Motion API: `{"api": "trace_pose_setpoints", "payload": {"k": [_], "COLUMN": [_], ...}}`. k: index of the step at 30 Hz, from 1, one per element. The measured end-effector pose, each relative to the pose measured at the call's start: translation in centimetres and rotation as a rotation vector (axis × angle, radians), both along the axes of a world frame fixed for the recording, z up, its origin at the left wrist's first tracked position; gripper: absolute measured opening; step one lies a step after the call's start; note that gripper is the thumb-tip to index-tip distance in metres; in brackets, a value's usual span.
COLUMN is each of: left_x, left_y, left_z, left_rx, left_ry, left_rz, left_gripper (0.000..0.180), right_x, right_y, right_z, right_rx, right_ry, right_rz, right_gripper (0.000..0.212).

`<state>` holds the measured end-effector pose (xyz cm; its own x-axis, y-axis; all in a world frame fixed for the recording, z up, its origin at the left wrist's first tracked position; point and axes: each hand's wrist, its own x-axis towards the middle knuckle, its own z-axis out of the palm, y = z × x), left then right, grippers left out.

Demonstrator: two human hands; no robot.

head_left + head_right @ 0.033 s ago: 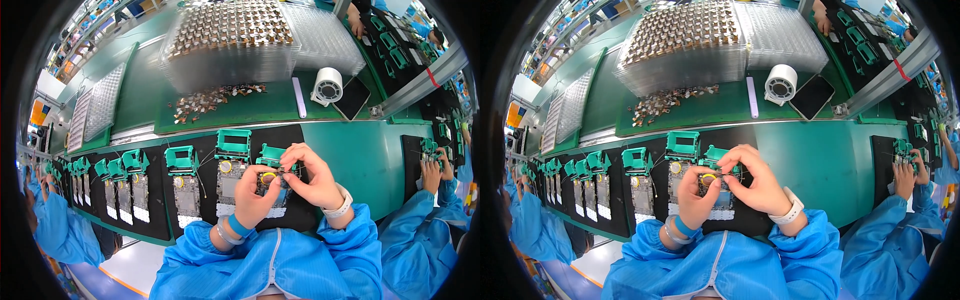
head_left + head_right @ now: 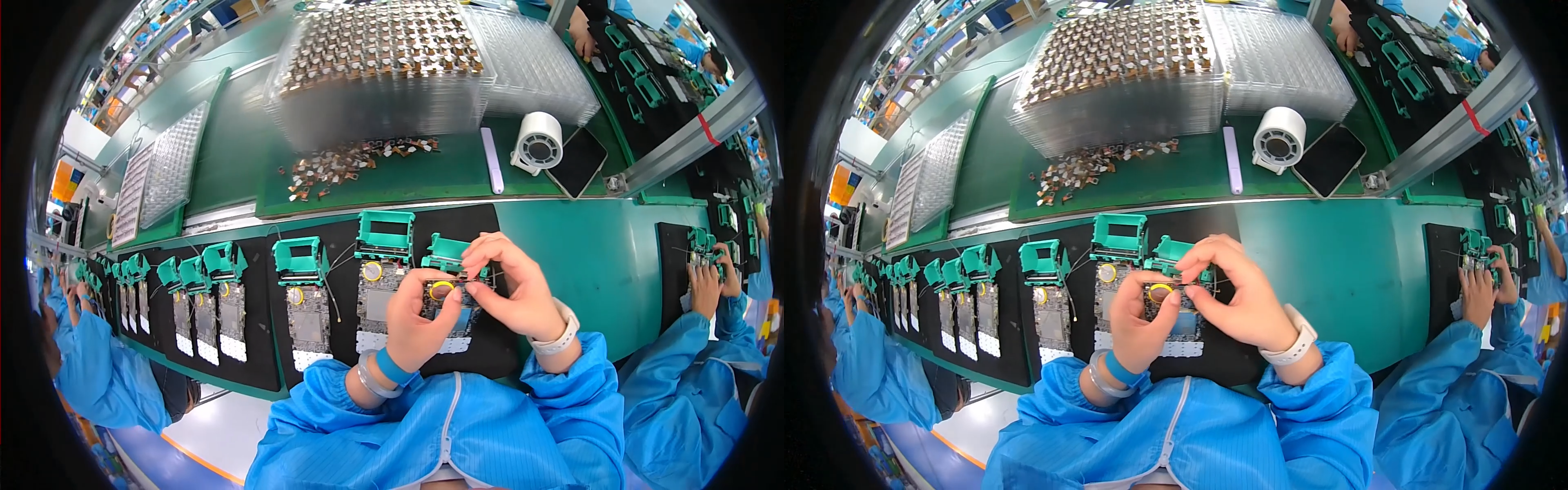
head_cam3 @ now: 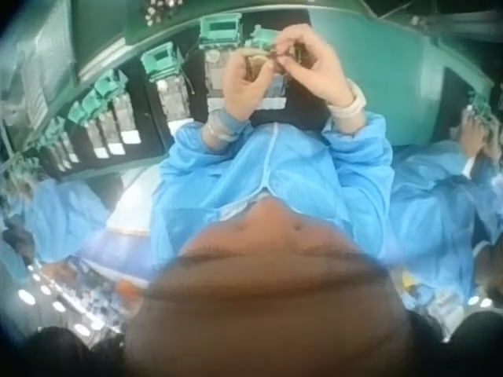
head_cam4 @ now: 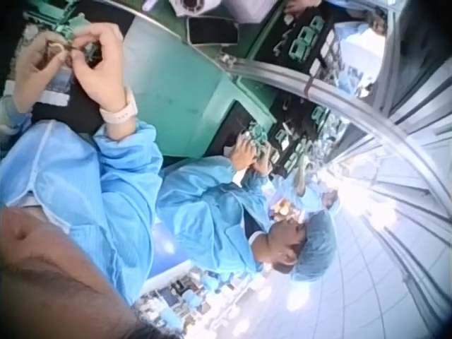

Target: The person assembles small electronic components, circuit boards, and metal pins by hand, placing them into plastic frames on a factory production line.

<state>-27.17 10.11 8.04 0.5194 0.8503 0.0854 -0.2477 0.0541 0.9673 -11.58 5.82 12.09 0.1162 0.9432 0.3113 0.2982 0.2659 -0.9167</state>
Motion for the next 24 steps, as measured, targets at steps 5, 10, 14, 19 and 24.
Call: {"api": "trace_pose_setpoints", "payload": {"k": [5, 10, 14, 19, 24], "left_x": [-0.1, -5.3, -10.3, -15.8, -16.1], "left_y": [0.4, 0.5, 2.6, 4.9, 6.1], "left_z": [-0.4, 0.8, 3.3, 1.8, -0.5], "left_rx": [-0.224, 0.119, 0.262, 0.492, 0.322], "left_ry": [0.009, 0.379, 0.555, 0.989, 0.973], "left_rz": [-0.127, -0.18, 0.116, 0.45, 0.415], "left_gripper": [0.03, 0.05, 0.034, 0.016, 0.032], "right_x": [0.7, -0.8, -1.7, -4.3, -4.1], "right_y": [2.7, 9.2, 15.2, 19.1, 19.7], "right_z": [4.0, 1.7, -2.1, -2.8, -4.3], "right_rx": [0.067, -0.026, -0.032, -0.044, 0.002], "right_ry": [-0.341, -0.534, -0.757, -0.755, -0.801], "right_rz": [-0.049, 0.005, -0.069, -0.09, -0.098], "right_gripper": [0.021, 0.021, 0.017, 0.01, 0.009]}}
